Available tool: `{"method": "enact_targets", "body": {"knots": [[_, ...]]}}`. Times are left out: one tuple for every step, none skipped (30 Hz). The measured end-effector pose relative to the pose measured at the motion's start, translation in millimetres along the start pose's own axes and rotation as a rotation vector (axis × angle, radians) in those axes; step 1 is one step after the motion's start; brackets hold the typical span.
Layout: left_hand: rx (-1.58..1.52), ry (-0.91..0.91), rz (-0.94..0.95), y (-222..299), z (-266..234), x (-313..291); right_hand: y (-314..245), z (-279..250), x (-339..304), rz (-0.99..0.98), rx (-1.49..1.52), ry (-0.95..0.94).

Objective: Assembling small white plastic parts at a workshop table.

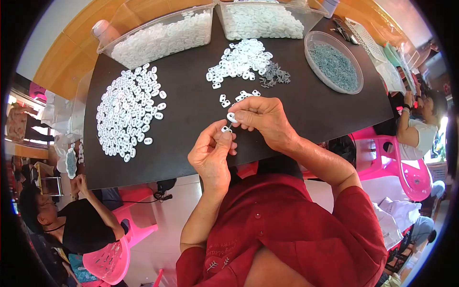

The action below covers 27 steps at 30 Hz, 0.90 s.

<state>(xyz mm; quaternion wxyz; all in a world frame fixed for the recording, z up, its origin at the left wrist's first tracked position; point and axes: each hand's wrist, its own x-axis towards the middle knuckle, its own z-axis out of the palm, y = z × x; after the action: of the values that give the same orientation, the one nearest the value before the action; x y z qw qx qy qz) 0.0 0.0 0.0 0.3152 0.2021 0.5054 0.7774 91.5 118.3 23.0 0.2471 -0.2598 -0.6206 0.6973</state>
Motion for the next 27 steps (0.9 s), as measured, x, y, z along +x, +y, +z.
{"method": "enact_targets", "body": {"knots": [[0.0, -0.023, -0.012, -0.2, -1.0, 0.0, -1.0, 0.9, -0.5, -0.006, -0.011, 0.004], [0.0, -0.045, -0.025, -0.2, -1.4, -0.1, -1.3, 1.5, -0.6, -0.012, -0.022, 0.008], [0.0, -0.044, -0.025, 0.2, -0.6, 0.0, -0.9, 2.0, -0.7, -0.011, -0.021, 0.007], [-0.003, -0.012, -0.013, 0.7, 1.3, 0.3, -0.5, 2.5, -0.7, -0.019, -0.029, 0.01], [-0.007, 0.021, -0.001, 1.0, 2.4, 0.6, -0.1, 2.9, -0.7, -0.026, -0.038, 0.013], [-0.007, 0.024, -0.001, 0.6, 2.2, 1.0, 0.2, 3.6, -0.4, -0.025, -0.038, 0.011], [0.007, 0.026, 0.005, -0.1, 1.8, 1.3, 0.6, 4.4, -0.1, -0.061, -0.073, 0.007], [0.021, 0.028, 0.011, -0.5, 1.5, 1.5, 0.9, 5.1, 0.2, -0.097, -0.108, 0.003], [0.02, 0.029, 0.01, -0.4, 1.4, 1.3, 1.4, 5.4, 0.3, -0.096, -0.109, 0.002], [0.026, 0.031, 0.009, 0.1, 1.5, 1.1, 1.8, 5.6, 0.3, -0.101, -0.111, 0.002], [0.031, 0.034, 0.007, 0.2, 1.4, 1.0, 2.3, 5.8, 0.4, -0.106, -0.112, 0.001], [0.031, 0.035, 0.007, 0.0, 1.2, 0.9, 2.5, 6.7, 0.4, -0.104, -0.113, 0.0], [0.03, 0.032, 0.011, -0.4, 0.9, 0.8, 2.8, 7.7, 0.6, -0.115, -0.116, 0.014], [0.029, 0.028, 0.016, -0.7, 0.7, 0.7, 3.0, 8.5, 0.5, -0.126, -0.119, 0.029], [0.029, 0.03, 0.015, -0.8, 0.6, 0.6, 3.3, 8.9, 0.2, -0.124, -0.119, 0.027], [0.033, 0.027, 0.02, -0.6, 0.6, 0.5, 3.5, 9.2, -0.2, -0.128, -0.145, 0.032], [0.038, 0.025, 0.025, -0.7, 0.6, 0.4, 3.7, 9.4, -0.8, -0.133, -0.171, 0.037], [0.037, 0.027, 0.025, -0.9, 0.4, 0.1, 3.3, 9.7, -1.4, -0.131, -0.171, 0.035], [0.046, 0.028, 0.034, -1.2, 0.2, -0.2, 2.7, 9.9, -2.2, -0.139, -0.224, 0.039], [0.055, 0.029, 0.042, -1.5, -0.1, -0.6, 2.6, 10.3, -3.0, -0.147, -0.276, 0.044], [0.054, 0.03, 0.042, -2.0, 0.0, -0.5, 3.2, 11.3, -3.6, -0.146, -0.276, 0.043], [0.047, 0.032, 0.041, -2.4, 0.2, -0.5, 4.5, 12.8, -4.3, -0.182, -0.278, 0.063], [0.039, 0.034, 0.04, -2.9, 0.1, -0.4, 5.7, 13.9, -4.7, -0.217, -0.28, 0.083], [0.038, 0.035, 0.04, -3.7, -0.3, -0.5, 7.1, 14.4, -4.8, -0.217, -0.281, 0.082], [0.031, 0.029, 0.049, -4.9, -0.9, -0.5, 8.7, 14.6, -4.9, -0.246, -0.297, 0.079], [0.024, 0.022, 0.057, -5.4, -1.2, -0.5, 9.5, 14.8, -5.1, -0.275, -0.314, 0.077], [0.024, 0.023, 0.057, -5.3, -0.8, -0.6, 9.2, 15.0, -5.7, -0.274, -0.314, 0.076]]}}
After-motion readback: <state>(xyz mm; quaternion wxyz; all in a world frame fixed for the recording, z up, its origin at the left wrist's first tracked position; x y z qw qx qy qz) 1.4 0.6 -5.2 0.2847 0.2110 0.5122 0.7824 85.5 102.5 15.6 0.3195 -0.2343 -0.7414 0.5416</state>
